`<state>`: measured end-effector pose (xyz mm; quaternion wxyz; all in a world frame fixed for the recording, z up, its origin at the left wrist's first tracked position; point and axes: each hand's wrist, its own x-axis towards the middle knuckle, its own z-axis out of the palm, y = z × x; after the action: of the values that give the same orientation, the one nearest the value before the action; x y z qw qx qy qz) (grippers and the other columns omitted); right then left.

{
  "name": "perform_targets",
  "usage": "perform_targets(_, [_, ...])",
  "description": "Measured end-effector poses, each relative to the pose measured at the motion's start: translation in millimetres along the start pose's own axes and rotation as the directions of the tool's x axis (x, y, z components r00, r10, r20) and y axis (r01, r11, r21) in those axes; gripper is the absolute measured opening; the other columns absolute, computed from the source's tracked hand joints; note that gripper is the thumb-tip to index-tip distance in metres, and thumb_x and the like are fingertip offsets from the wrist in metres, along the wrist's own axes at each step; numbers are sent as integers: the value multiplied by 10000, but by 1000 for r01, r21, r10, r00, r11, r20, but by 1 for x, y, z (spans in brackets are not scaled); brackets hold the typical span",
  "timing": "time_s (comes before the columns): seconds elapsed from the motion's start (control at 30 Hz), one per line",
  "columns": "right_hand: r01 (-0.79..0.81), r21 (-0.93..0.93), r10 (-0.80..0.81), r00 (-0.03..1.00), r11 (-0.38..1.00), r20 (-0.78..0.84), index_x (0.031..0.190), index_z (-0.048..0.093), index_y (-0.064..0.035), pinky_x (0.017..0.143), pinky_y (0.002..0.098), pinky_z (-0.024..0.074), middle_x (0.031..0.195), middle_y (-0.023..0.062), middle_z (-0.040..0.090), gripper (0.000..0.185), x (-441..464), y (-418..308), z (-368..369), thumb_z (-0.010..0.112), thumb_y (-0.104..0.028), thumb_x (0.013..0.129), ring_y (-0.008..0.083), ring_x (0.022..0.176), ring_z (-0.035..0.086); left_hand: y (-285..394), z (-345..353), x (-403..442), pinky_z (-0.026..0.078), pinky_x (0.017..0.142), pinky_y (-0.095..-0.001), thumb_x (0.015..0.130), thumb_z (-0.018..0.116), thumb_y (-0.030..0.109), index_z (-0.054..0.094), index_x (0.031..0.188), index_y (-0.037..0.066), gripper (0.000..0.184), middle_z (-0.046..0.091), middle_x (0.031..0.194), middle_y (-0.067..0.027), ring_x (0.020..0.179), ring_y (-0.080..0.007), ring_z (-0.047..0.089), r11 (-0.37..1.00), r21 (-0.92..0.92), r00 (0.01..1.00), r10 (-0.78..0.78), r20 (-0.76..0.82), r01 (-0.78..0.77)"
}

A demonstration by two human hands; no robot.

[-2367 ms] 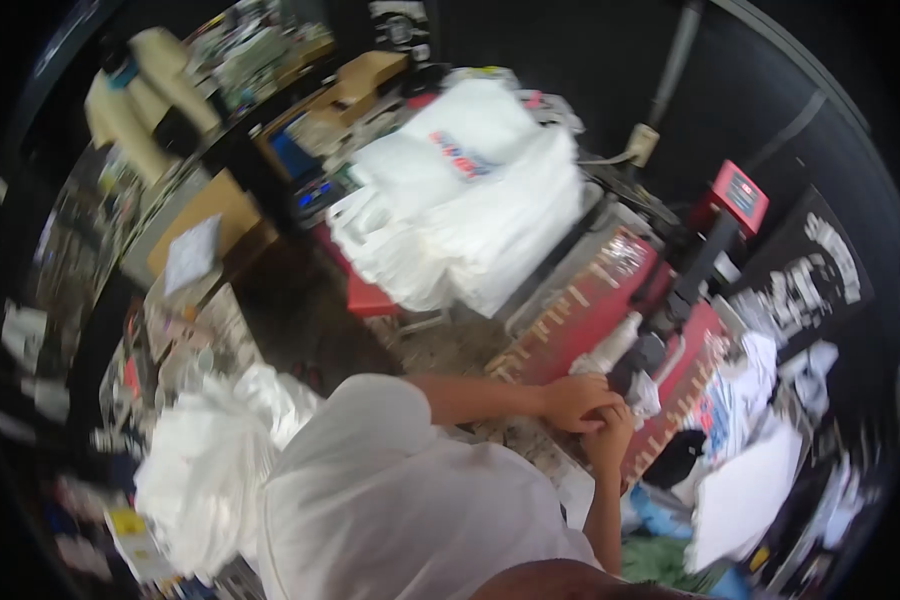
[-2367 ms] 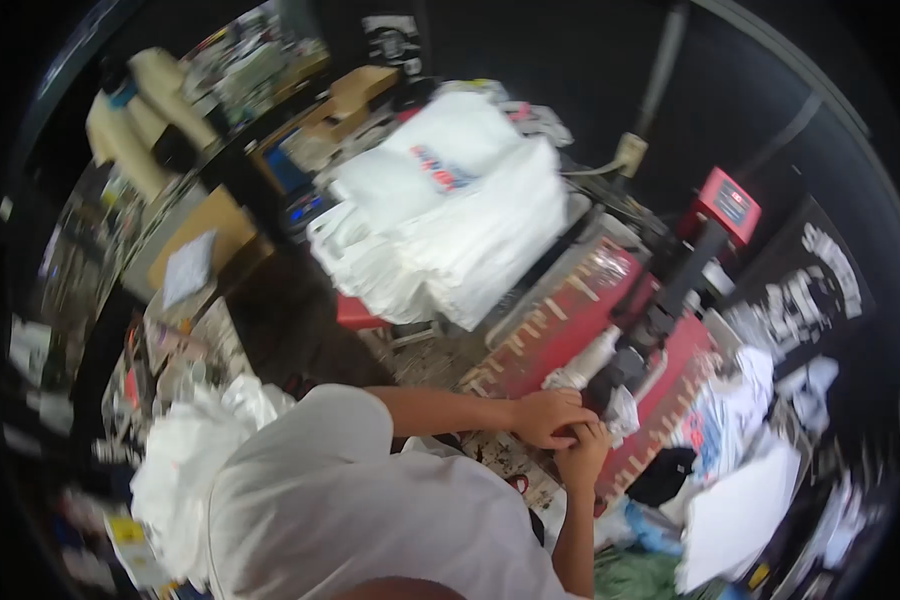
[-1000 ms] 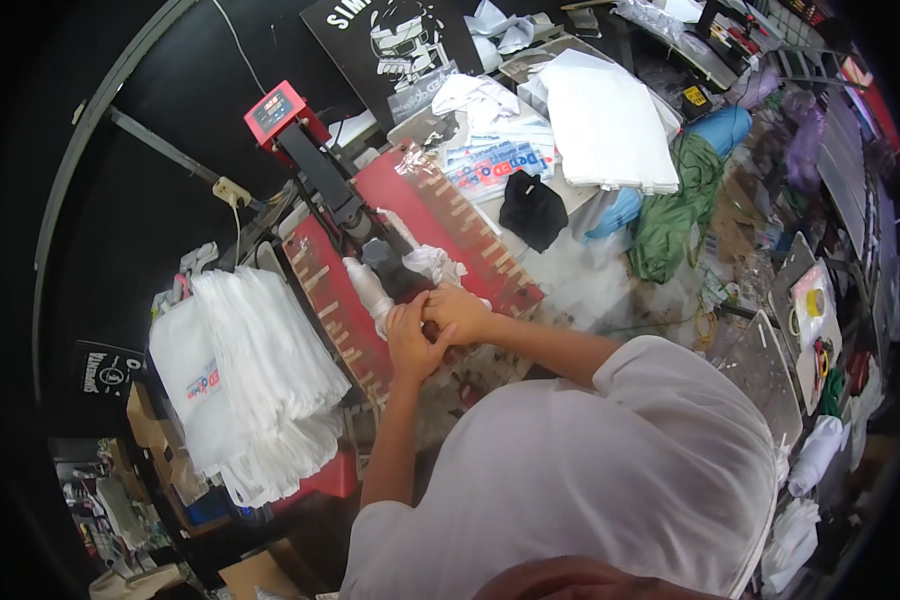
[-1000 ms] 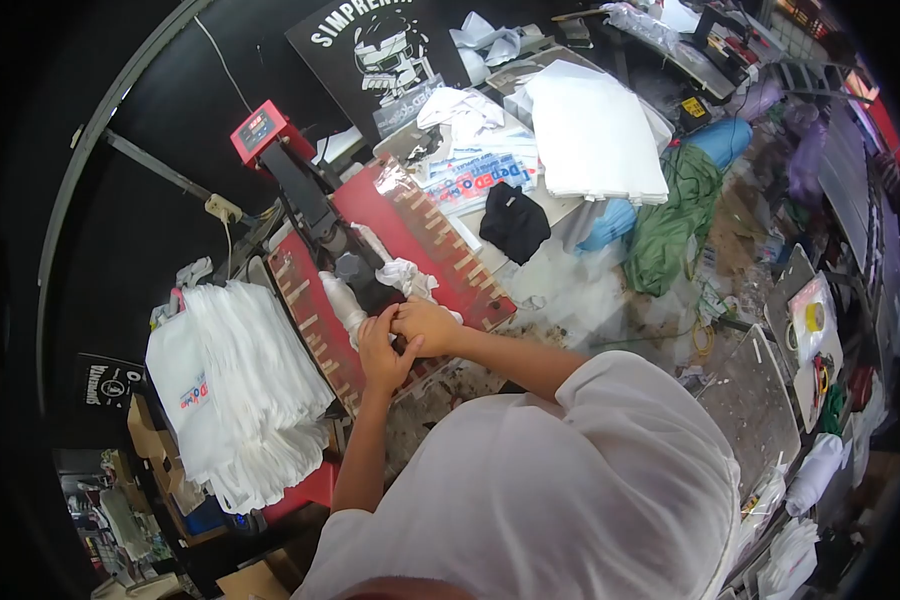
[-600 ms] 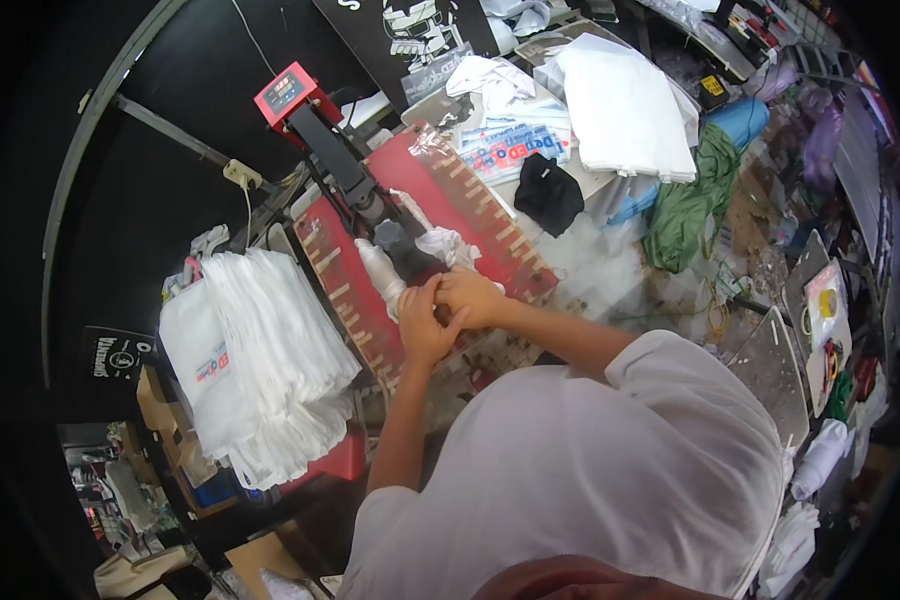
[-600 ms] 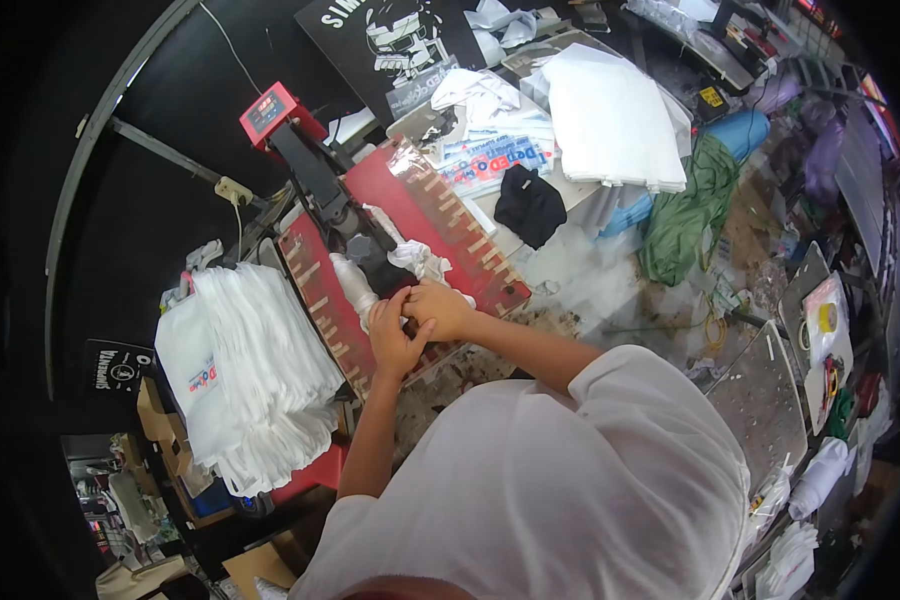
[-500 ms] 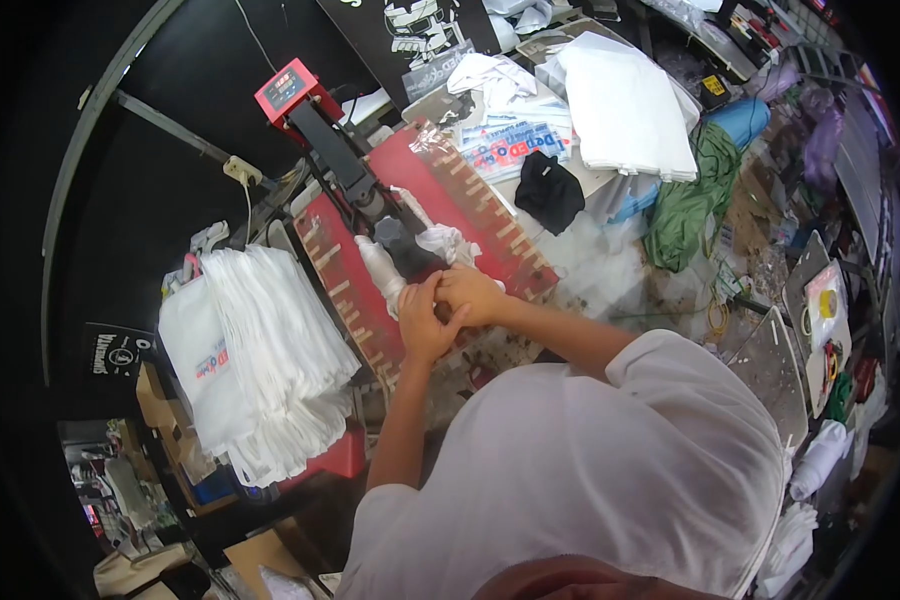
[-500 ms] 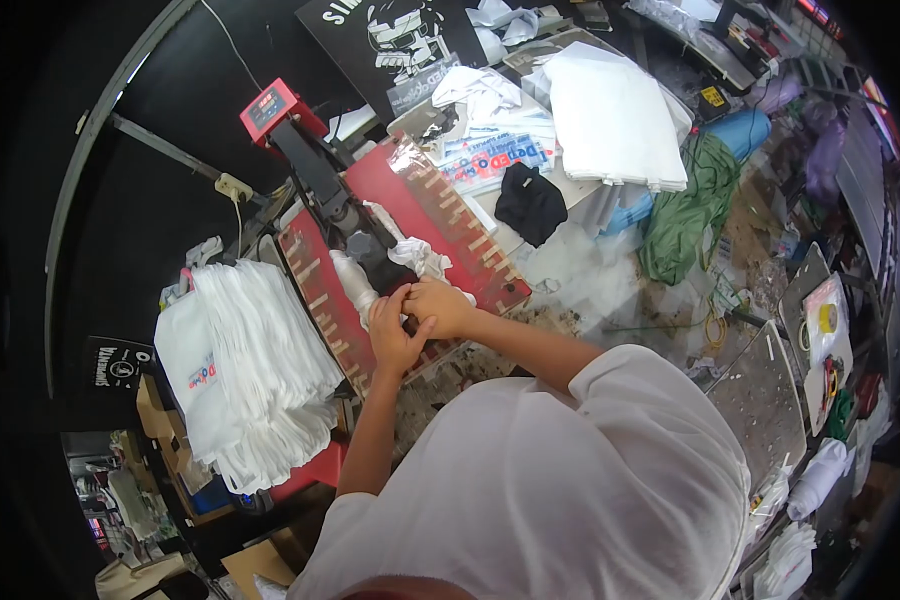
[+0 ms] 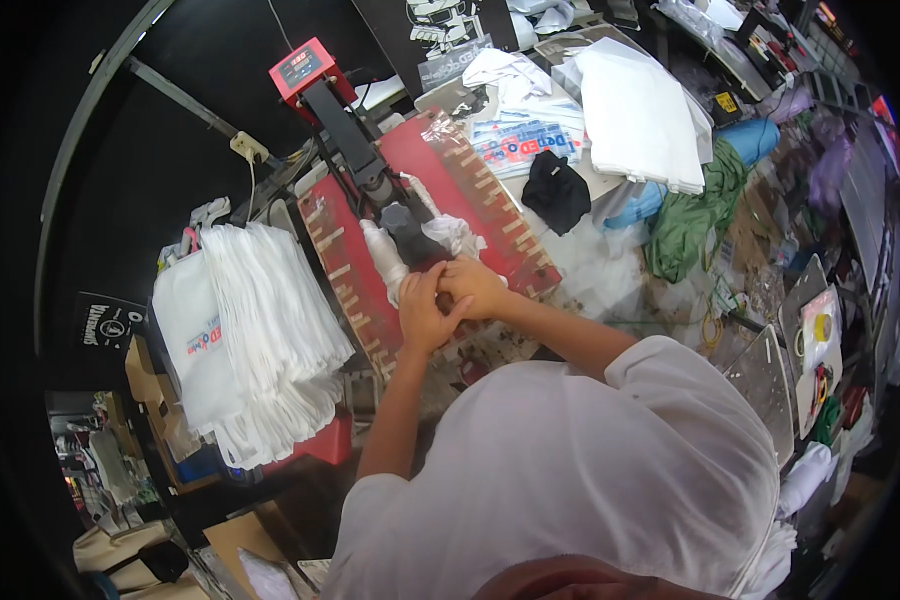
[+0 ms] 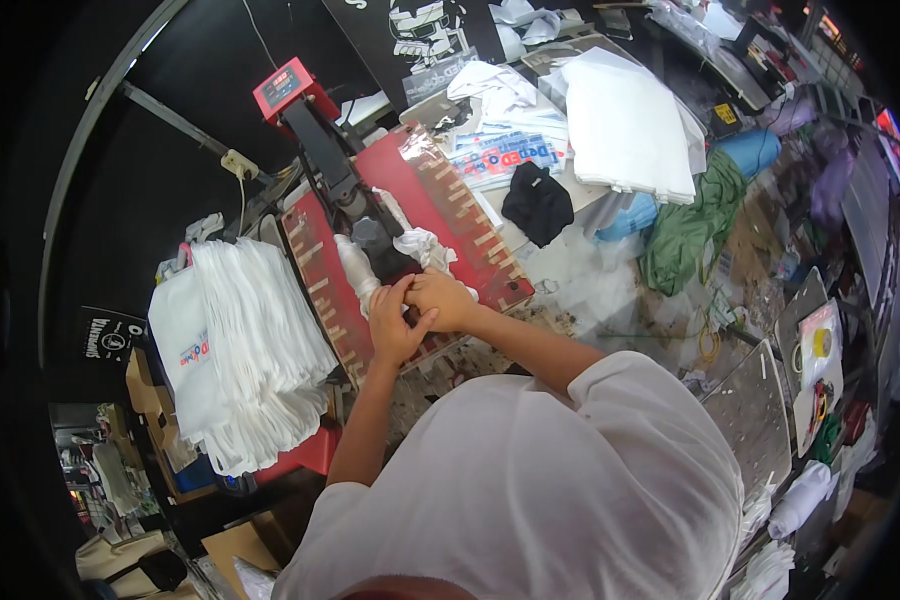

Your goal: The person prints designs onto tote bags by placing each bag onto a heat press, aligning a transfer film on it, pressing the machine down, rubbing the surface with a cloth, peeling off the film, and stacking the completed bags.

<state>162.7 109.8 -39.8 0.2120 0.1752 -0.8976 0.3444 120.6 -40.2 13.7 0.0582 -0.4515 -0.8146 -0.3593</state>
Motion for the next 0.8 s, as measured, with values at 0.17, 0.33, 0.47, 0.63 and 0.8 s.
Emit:
perform_targets(0.17, [-27,-8,27,999,1000,34,849,657,-101,754,385,418,818,72,621,217,0,1,2,664,-243,685,263,849,596,0,-1,1,417,885,-430,757,738,466,604,1184,20,632,626,922,-142,871,-320,572,1000,-25,1000,12,-8,-13])
perform_targets(0.33, [-46,34,46,999,998,-1,801,653,-101,764,389,417,783,95,616,169,1,0,1,659,-227,689,270,820,594,-1,0,0,424,871,-432,747,752,454,603,1184,26,630,627,928,-151,885,-333,570,1000,-16,999,26,-45,-27])
perform_targets(0.47, [-105,-7,105,988,994,111,835,682,-90,761,431,443,833,136,635,230,2,-4,-2,659,-249,671,323,837,599,5,-5,0,429,890,-454,716,782,383,614,1208,96,594,636,1002,-139,962,-366,573,999,-10,998,-49,29,50])
perform_targets(0.63, [-78,-57,83,992,995,91,786,637,-68,714,437,435,767,140,598,231,5,-4,-1,626,-278,691,341,765,587,-5,8,-5,405,938,-482,752,741,437,602,1220,36,632,640,1042,-173,992,-386,555,999,3,998,32,-57,-32])
perform_targets(0.8, [-48,-62,44,998,997,-50,710,631,-72,743,419,437,737,103,621,191,1,-10,0,637,-256,659,297,792,589,-8,-1,6,320,1064,-483,942,565,391,495,1321,-16,561,462,1388,-229,1277,-402,429,990,67,990,127,-62,-122])
